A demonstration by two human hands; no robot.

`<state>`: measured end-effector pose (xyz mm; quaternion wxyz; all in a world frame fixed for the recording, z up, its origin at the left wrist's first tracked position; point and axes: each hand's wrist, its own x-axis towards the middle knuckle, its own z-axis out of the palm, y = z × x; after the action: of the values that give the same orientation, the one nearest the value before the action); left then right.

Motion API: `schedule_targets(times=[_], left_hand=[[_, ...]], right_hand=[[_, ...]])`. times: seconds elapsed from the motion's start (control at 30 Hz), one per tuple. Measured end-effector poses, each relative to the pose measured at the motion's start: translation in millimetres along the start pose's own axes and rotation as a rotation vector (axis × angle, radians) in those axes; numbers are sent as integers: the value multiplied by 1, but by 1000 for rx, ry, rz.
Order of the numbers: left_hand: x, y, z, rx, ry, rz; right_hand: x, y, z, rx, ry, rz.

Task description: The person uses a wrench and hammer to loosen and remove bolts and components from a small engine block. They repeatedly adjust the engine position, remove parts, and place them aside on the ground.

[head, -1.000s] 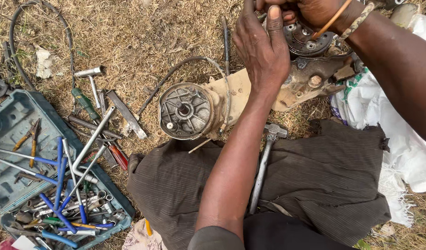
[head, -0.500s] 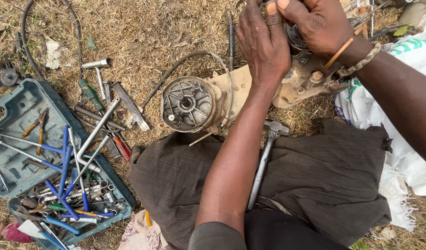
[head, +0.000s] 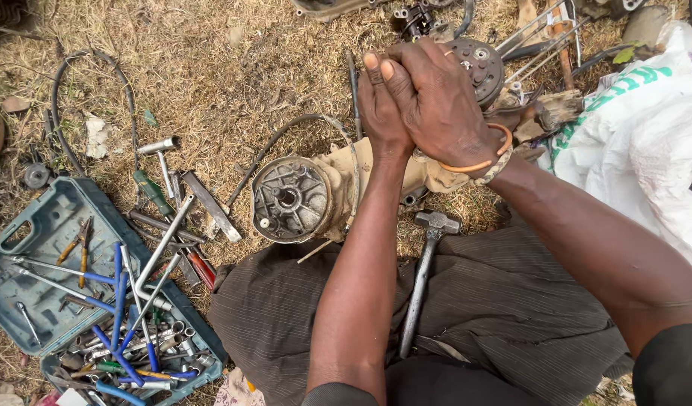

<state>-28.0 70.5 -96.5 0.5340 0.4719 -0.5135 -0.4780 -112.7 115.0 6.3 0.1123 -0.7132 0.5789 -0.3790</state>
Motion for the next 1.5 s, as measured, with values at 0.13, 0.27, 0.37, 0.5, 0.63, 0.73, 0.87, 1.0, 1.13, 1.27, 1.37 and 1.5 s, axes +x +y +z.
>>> schedule_targets(times=[0.13,0.27,0.37,0.5,0.63,0.73,0.87,1.0,1.13,1.27,1.37,1.5], left_hand=[[-1,2,1,-75,2,47],[1,12,3,-38,25,-24],[7,16,5,0,34,-41],[8,14,10,-11,-21,47],[1,19,4,141,-46,-52],[5,42,-2,716,-23,219],[11,86,6,855,-356,625],[16,113,35,754,-685,764],[35,108,31,735,-671,575],[44,90,16,787,-564,522],[45,82,16,789,-659,316],[46,85,21,698,-706,351]], right_hand=[[-6,9,-5,42,9,-1],[-2,13,-2,63,58,-69],[-11,4,-10,-33,149,-44],[-52,9,-54,50,339,-225],[-85,64,-100,543,505,180],[-98,94,-107,763,476,243],[-95,91,-95,965,600,176],[-64,74,-83,990,651,112],[-33,49,-81,645,452,136],[-34,15,-102,67,178,-46],[-48,-5,-114,-261,2,-133],[-67,-11,-115,-423,-63,-170]])
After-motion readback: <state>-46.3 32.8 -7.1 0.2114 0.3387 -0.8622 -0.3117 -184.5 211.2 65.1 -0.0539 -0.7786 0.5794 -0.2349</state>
